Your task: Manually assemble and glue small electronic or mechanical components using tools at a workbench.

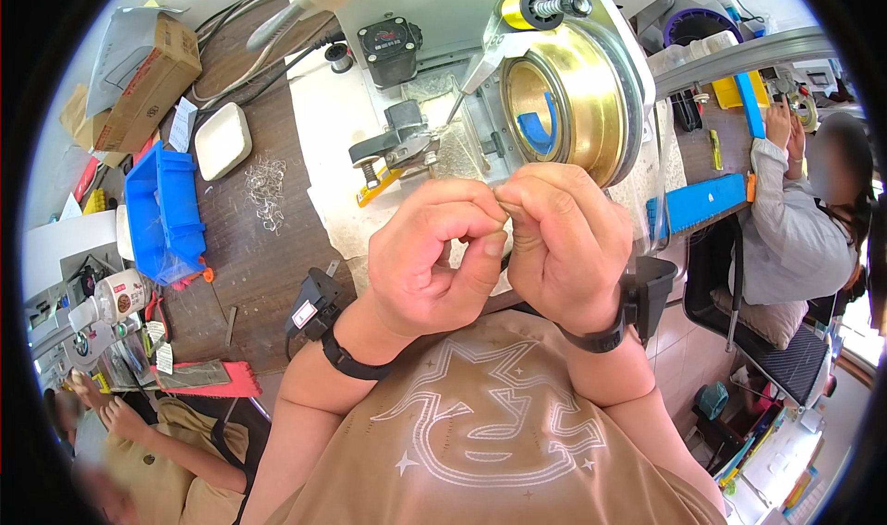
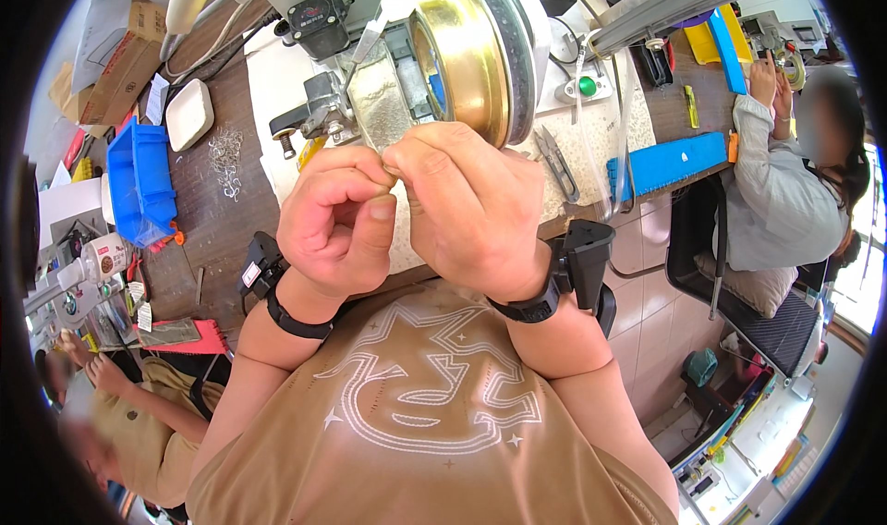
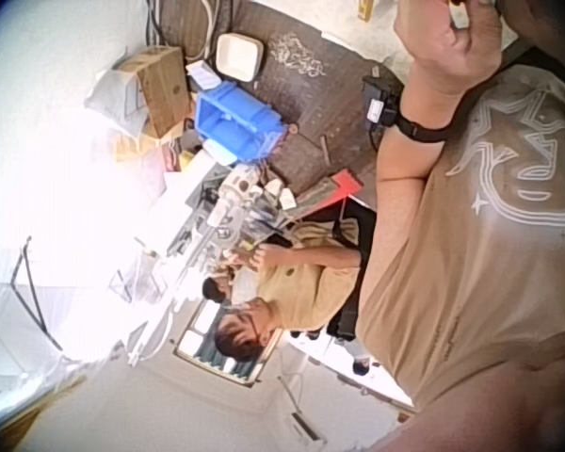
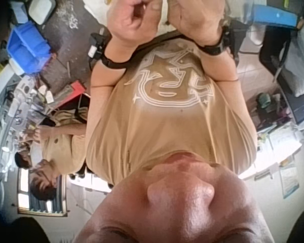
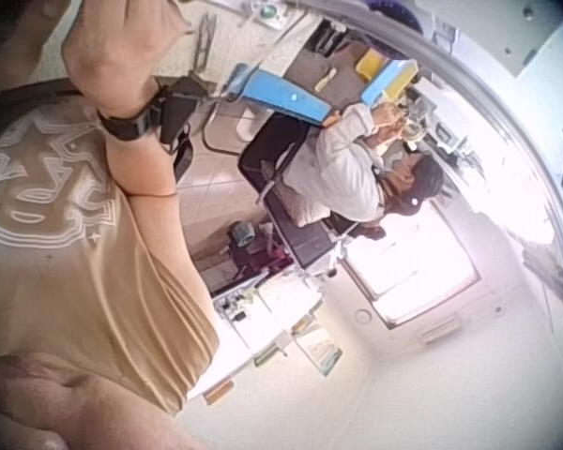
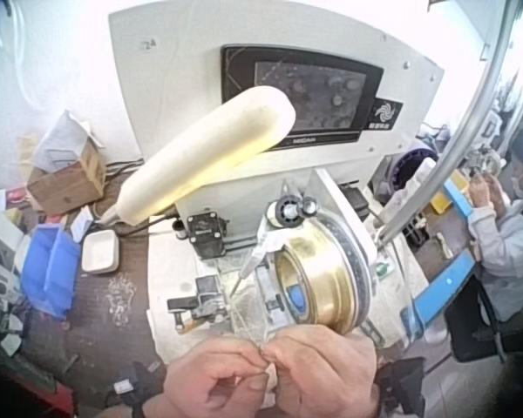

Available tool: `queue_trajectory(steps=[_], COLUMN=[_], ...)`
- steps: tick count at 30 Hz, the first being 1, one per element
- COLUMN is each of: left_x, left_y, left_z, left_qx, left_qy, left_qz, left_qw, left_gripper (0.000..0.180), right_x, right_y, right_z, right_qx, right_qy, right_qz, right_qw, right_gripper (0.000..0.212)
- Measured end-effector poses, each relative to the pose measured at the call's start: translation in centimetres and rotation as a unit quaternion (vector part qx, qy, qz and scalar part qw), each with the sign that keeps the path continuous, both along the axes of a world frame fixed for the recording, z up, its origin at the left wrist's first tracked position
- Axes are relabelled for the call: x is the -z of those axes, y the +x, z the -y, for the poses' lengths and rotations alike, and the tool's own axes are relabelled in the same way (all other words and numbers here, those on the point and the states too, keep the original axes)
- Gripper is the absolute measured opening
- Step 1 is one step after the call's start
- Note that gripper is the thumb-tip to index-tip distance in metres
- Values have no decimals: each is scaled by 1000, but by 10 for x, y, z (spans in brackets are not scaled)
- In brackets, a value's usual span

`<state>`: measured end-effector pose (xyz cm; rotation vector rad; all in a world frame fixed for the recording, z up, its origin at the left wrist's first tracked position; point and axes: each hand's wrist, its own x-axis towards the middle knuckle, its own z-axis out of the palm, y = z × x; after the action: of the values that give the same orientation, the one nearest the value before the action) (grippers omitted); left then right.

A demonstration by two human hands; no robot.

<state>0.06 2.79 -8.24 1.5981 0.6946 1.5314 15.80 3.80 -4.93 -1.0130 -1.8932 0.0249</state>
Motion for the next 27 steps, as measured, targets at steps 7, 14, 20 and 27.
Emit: queue_trajectory(steps=[7, 14, 20, 27], left_x=[-1, -2, 1, 2], left_y=[0, -1, -4, -5], left_z=[1, 1, -1, -1], left_qx=[-11, -54, -89, -81], left_qy=[-7, 37, 55, 65], left_qz=[-20, -63, -73, -88], left_qw=[1000, 996, 992, 991], left_gripper=[18, 19, 19, 20], right_x=[-1, 1, 1, -2], right_y=[0, 2, 3, 7], right_z=[0, 1, 2, 3], right_qx=[-3, -5, -2, -11], right_qy=[-6, 6, 12, -1], right_qz=[2, 4, -3, 12], right_qw=[1000, 1000, 1000, 1000], right_gripper=[28, 29, 28, 24])
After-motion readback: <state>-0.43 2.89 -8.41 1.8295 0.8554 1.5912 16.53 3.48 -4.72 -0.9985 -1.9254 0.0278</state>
